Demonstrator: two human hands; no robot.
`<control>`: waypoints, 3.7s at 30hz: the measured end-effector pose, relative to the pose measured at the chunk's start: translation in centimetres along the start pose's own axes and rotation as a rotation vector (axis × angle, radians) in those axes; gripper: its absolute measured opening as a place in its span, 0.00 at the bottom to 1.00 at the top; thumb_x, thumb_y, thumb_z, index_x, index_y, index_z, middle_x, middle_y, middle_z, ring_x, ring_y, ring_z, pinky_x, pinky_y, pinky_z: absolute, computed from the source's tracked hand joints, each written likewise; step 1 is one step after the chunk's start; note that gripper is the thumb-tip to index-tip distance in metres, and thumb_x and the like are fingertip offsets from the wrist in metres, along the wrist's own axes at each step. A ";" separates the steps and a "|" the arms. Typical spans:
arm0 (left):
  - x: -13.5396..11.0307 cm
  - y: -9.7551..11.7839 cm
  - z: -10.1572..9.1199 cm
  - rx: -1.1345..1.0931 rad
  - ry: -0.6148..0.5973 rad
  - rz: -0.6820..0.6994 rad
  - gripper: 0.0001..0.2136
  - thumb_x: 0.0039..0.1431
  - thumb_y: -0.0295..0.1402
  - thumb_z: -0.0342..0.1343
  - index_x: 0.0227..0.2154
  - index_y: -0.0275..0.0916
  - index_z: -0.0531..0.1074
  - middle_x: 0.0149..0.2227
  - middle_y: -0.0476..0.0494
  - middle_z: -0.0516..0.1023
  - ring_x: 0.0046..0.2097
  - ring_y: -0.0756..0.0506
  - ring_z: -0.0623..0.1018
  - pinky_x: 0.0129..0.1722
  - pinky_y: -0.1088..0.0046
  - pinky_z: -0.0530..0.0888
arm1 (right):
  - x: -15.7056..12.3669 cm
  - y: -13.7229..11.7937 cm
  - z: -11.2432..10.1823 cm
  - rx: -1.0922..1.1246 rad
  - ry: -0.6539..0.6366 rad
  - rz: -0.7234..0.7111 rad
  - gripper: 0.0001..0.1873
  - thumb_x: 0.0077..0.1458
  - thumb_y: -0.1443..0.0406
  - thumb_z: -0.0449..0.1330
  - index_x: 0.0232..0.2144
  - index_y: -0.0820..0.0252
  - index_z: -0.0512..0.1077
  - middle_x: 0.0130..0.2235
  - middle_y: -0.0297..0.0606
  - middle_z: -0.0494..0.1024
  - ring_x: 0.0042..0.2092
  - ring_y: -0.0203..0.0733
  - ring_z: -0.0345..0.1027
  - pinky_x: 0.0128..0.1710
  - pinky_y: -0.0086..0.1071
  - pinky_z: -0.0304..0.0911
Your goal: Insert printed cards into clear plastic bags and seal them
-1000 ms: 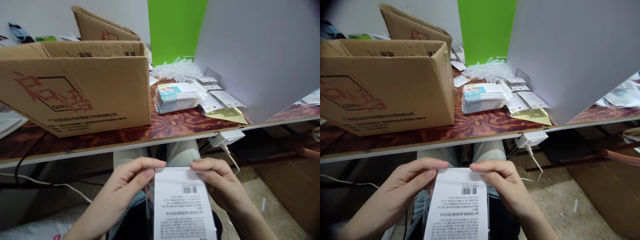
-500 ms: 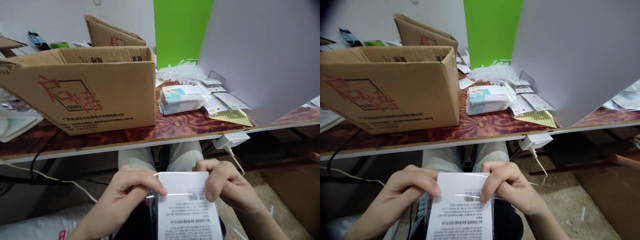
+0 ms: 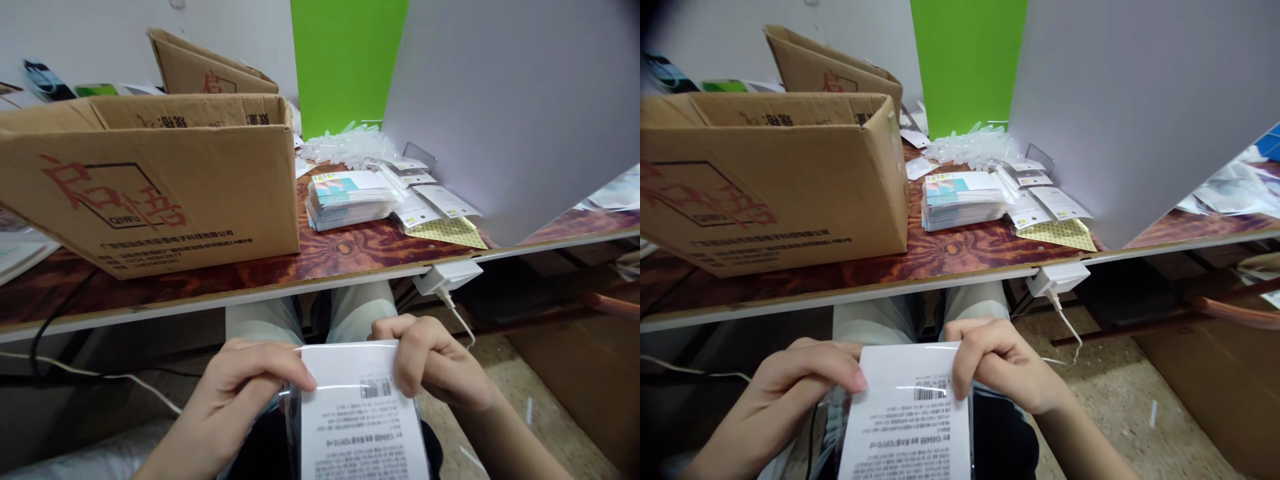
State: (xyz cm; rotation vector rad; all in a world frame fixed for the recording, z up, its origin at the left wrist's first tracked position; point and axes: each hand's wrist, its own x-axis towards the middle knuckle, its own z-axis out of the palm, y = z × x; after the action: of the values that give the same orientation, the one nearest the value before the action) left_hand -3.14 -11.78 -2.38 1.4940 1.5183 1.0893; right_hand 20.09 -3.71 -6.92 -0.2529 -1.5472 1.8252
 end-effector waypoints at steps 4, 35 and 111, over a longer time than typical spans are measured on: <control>0.1 0.2 0.3 0.021 0.030 -0.028 0.14 0.54 0.34 0.54 0.22 0.59 0.81 0.29 0.57 0.84 0.33 0.46 0.77 0.39 0.68 0.66 | 0.0 0.2 0.0 0.017 -0.001 -0.021 0.15 0.61 0.64 0.55 0.25 0.50 0.78 0.24 0.32 0.61 0.26 0.32 0.54 0.23 0.28 0.46; 0.1 -1.5 5.7 -0.180 0.515 0.256 0.15 0.52 0.22 0.61 0.21 0.43 0.59 0.25 0.56 0.74 0.27 0.51 0.73 0.23 0.82 0.72 | 1.3 -0.2 4.0 -0.015 0.777 0.111 0.15 0.59 0.55 0.59 0.45 0.50 0.61 0.24 0.24 0.72 0.24 0.28 0.61 0.25 0.21 0.58; 4.5 -0.2 0.2 -0.532 -0.641 -0.237 0.23 0.56 0.29 0.61 0.55 0.50 0.68 0.57 0.45 0.73 0.56 0.44 0.73 0.55 0.66 0.68 | -1.6 -0.3 1.4 -0.184 0.759 0.322 0.18 0.51 0.52 0.66 0.23 0.59 0.72 0.23 0.31 0.70 0.25 0.32 0.61 0.24 0.24 0.57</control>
State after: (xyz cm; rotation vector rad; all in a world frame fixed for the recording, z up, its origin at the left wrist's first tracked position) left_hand -3.25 -7.28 -2.35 1.1007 0.8421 0.6964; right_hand 20.60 -5.83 -6.71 -1.1875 -1.1550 1.5274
